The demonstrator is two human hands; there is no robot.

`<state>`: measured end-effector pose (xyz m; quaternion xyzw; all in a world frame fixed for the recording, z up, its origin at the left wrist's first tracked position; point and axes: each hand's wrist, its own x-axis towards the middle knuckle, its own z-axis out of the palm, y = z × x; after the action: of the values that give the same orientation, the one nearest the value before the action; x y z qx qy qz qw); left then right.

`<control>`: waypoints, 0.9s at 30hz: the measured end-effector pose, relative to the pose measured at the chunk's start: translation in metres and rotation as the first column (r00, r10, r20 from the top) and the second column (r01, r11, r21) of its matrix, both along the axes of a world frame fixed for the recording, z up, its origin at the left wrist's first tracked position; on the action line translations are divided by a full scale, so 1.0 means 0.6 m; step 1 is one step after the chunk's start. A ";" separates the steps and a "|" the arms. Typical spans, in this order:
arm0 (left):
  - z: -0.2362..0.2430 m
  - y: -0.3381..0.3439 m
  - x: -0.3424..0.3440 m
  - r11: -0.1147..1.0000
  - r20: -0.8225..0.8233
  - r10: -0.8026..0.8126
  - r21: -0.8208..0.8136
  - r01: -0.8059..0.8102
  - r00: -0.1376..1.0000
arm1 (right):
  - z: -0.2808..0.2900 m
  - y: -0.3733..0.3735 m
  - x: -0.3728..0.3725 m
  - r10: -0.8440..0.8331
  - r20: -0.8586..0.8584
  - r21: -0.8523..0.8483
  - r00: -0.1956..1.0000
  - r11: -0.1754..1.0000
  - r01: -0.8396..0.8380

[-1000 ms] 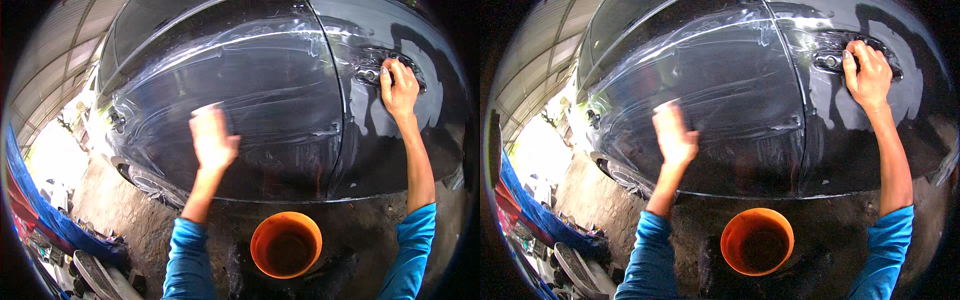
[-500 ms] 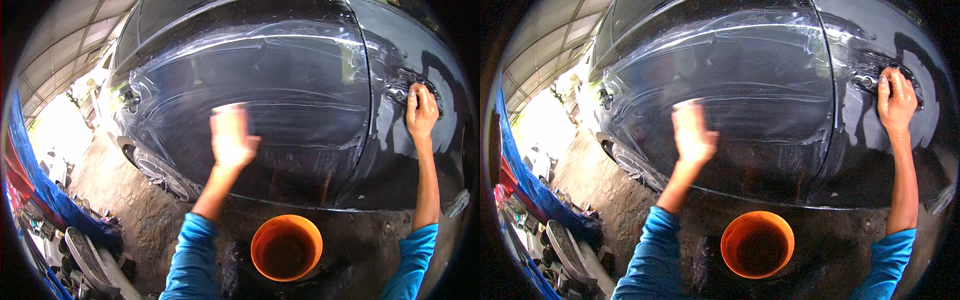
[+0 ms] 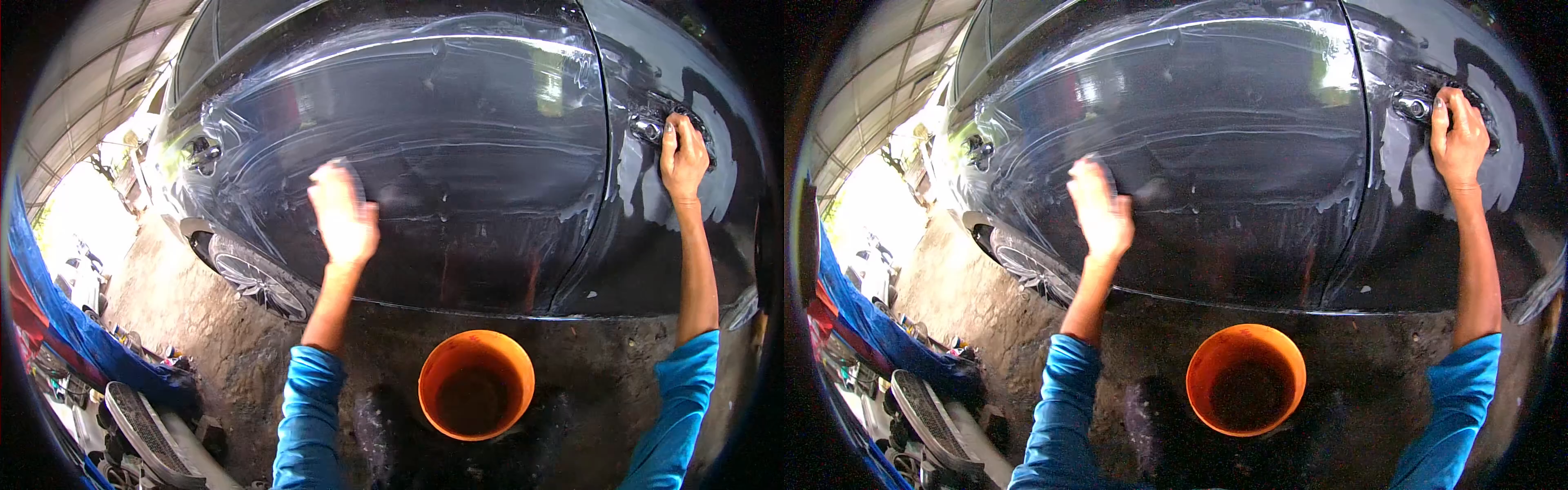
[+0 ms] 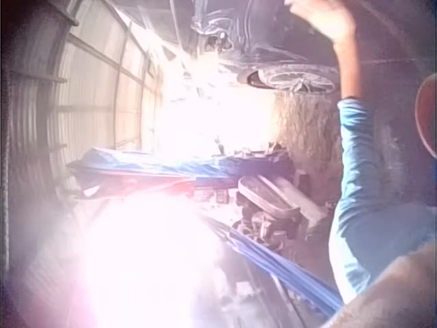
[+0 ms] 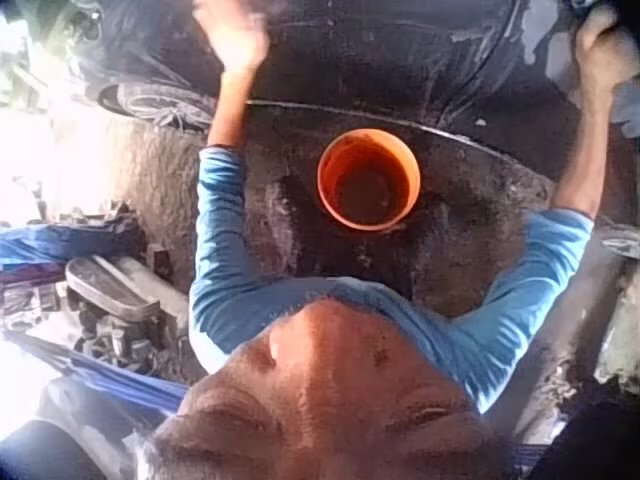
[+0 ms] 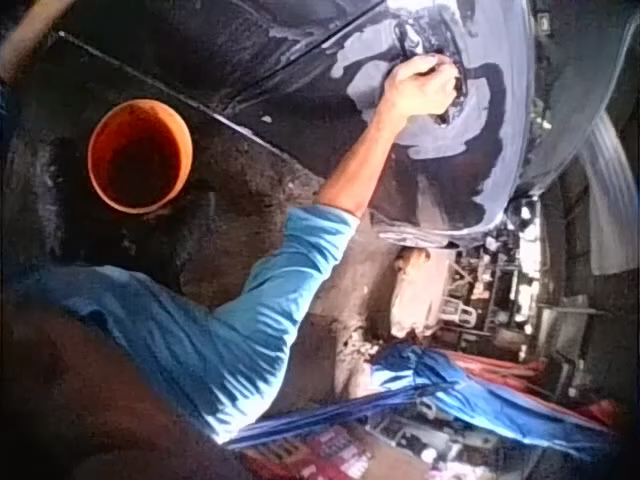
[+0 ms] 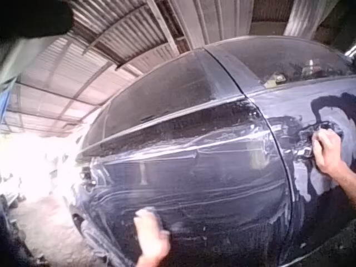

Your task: Sand the surface of a car door using a sanding block and water.

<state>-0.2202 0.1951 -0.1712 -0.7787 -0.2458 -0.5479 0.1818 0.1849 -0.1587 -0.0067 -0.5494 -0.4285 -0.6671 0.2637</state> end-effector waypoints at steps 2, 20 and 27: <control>-0.014 0.030 -0.025 0.981 0.216 0.110 -0.182 -0.070 0.970 | -0.003 0.000 -0.006 -0.011 0.000 0.011 1.000 1.000 0.011; 0.058 -0.068 0.070 0.975 -0.721 -0.027 0.132 0.176 0.692 | 0.008 0.009 -0.034 0.041 0.044 0.057 0.998 0.997 -0.043; 0.106 -0.217 0.260 0.755 -0.709 -0.049 0.434 0.491 0.703 | 0.006 0.003 -0.046 0.109 0.031 -0.031 0.994 0.994 -0.108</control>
<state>-0.0641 0.0649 -0.1074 -0.8503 0.1437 -0.3064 0.4031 0.1571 -0.1567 -0.0033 -0.5182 -0.4716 -0.6544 0.2844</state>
